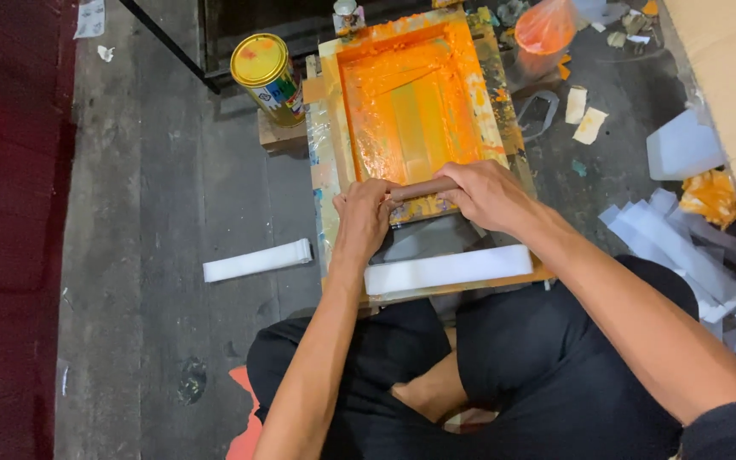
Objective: Manually screen printing orange ink onto white labels using a squeegee and a screen frame.
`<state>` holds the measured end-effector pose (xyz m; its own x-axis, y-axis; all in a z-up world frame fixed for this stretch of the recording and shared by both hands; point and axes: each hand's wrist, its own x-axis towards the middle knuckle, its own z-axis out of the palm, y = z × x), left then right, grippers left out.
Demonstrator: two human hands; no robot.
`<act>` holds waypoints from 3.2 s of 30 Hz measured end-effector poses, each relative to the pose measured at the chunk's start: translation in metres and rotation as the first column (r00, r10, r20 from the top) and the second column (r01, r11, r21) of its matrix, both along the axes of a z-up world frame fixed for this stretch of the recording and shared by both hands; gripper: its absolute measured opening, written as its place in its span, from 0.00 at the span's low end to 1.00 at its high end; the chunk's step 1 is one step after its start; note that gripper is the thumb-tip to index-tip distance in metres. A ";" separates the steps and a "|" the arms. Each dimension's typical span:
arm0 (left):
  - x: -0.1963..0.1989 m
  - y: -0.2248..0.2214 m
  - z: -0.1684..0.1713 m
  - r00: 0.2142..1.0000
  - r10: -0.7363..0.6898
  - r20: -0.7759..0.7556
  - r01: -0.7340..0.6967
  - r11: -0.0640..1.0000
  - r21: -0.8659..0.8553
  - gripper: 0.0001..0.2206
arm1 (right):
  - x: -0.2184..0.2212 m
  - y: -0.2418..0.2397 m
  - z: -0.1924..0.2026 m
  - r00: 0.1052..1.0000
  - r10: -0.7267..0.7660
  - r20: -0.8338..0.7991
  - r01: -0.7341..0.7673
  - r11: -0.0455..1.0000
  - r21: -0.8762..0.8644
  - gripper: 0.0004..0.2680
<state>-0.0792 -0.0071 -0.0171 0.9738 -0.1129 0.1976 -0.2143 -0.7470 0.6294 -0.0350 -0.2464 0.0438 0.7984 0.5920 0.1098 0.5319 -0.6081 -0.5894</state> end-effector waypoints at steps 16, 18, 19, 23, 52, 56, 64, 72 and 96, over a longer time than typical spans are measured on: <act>-0.011 -0.005 0.017 0.973 -0.076 0.219 0.069 0.997 0.038 0.11 | -0.011 -0.009 -0.024 0.933 0.062 0.354 -0.090 0.994 0.062 0.11; -0.014 -0.002 0.012 0.971 -0.084 0.225 0.074 0.996 0.051 0.12 | -0.012 -0.010 -0.031 0.940 0.056 0.338 -0.089 0.993 0.082 0.12; -0.009 -0.003 0.013 0.969 -0.074 0.234 0.069 0.997 0.028 0.12 | -0.007 -0.013 -0.032 0.955 0.053 0.293 -0.077 0.995 0.071 0.12; 0.021 0.000 0.028 0.973 -0.042 0.228 0.053 0.998 -0.044 0.12 | 0.015 -0.007 0.010 0.991 0.025 0.130 -0.048 0.983 0.178 0.07; 0.071 0.017 -0.002 0.998 0.029 0.063 -0.033 0.997 0.067 0.13 | 0.079 0.016 -0.037 0.980 0.118 0.160 -0.144 0.976 0.162 0.13; 0.026 0.012 0.008 0.999 -0.035 0.032 0.030 0.989 0.144 0.12 | 0.024 0.007 0.012 0.985 0.111 0.129 -0.122 0.989 0.082 0.11; -0.001 -0.002 0.020 1.000 0.000 0.003 0.000 0.996 0.092 0.10 | -0.003 0.003 0.024 0.993 -0.032 -0.111 0.029 0.999 -0.030 0.03; -0.004 -0.006 0.001 0.998 0.044 0.034 -0.042 0.997 -0.060 0.06 | -0.002 0.004 0.011 0.996 -0.050 -0.079 0.047 0.998 -0.036 0.03; 0.013 0.000 0.018 0.999 -0.034 0.011 0.032 0.989 0.143 0.10 | -0.002 0.001 0.035 0.995 -0.077 -0.064 0.071 0.994 -0.085 0.03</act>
<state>-0.0667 -0.0071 0.0009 0.9664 -0.1732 0.1897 -0.2481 -0.8211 0.5141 -0.0367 -0.2455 0.0784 0.8443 0.5359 0.0073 0.4444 -0.6925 -0.5683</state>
